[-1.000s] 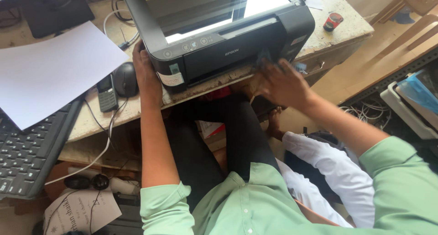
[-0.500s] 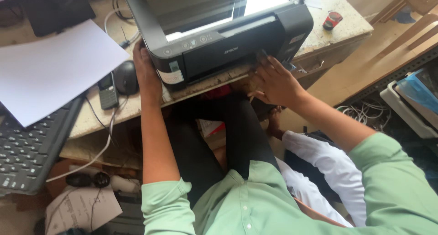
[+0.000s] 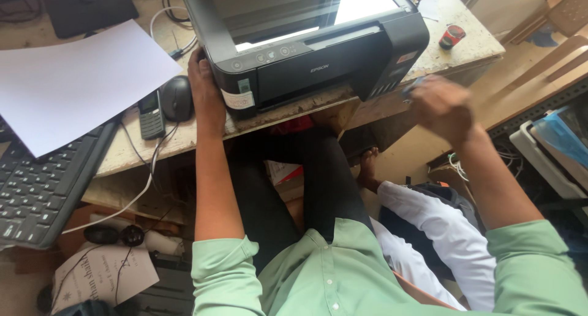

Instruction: The person wipes the exterior and interior surfaces of an Epson printer with a blue cloth. They open the scanner lid, remove a sheet of paper, and wipe the glass and internal components before closing the lid and wiping the top and sides.

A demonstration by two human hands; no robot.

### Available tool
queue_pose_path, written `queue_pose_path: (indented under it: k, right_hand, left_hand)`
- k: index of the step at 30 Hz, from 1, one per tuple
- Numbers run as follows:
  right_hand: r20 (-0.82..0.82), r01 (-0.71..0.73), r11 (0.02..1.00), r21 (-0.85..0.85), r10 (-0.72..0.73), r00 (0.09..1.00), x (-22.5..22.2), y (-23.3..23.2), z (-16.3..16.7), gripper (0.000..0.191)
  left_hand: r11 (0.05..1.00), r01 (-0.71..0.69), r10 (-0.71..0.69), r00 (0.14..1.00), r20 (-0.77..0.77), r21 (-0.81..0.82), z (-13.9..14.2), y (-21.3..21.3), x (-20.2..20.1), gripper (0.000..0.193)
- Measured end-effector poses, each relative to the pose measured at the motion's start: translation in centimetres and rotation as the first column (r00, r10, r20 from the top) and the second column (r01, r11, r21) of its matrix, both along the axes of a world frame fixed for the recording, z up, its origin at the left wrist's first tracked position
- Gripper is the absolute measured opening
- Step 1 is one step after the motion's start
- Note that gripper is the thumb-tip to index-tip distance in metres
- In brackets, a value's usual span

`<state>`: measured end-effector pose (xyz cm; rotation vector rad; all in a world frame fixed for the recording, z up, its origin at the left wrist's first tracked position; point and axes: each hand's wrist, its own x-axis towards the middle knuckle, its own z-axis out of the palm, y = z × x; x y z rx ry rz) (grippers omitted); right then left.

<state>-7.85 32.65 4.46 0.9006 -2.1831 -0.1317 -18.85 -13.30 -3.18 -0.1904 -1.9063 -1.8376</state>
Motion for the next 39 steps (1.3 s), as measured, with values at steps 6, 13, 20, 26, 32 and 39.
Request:
queue_pose_path:
  k: [6,13,20,26,32,39]
  right_hand:
    - [-0.201,-0.147,0.785,-0.602,0.029,0.979,-0.5,-1.3,2.7,0.018]
    - [0.253,0.24,0.89,-0.386,-0.149,0.956,-5.2,-6.3,6.0,0.055]
    - [0.629,0.511,0.836,-0.198,-0.292,0.721,-13.2,-5.6,9.2,0.07]
    - [0.73,0.592,0.805,-0.031,-0.387,0.564,-19.5,-7.7,10.4,0.072]
    - [0.691,0.451,0.885,0.119,-0.4,0.602,-19.6,-6.5,10.5,0.065]
    - [0.623,0.426,0.904,0.049,-0.361,0.694,-15.9,-3.3,10.9,0.056]
  left_hand:
    - [0.992,0.087,-0.089,0.996,0.012,0.09,0.6,0.5,0.1,0.077]
    - [0.997,0.053,-0.054,0.998,0.022,0.051,2.4,1.2,1.1,0.081]
    - [0.998,0.056,-0.056,0.997,-0.046,0.01,2.9,1.6,1.5,0.08]
    - [0.985,0.13,-0.124,0.99,-0.061,0.112,2.3,1.3,1.1,0.077]
    - [0.998,0.037,-0.037,0.999,-0.005,0.052,2.7,0.9,1.2,0.068]
    - [1.0,-0.013,0.013,1.0,0.003,-0.003,3.2,0.6,2.0,0.063]
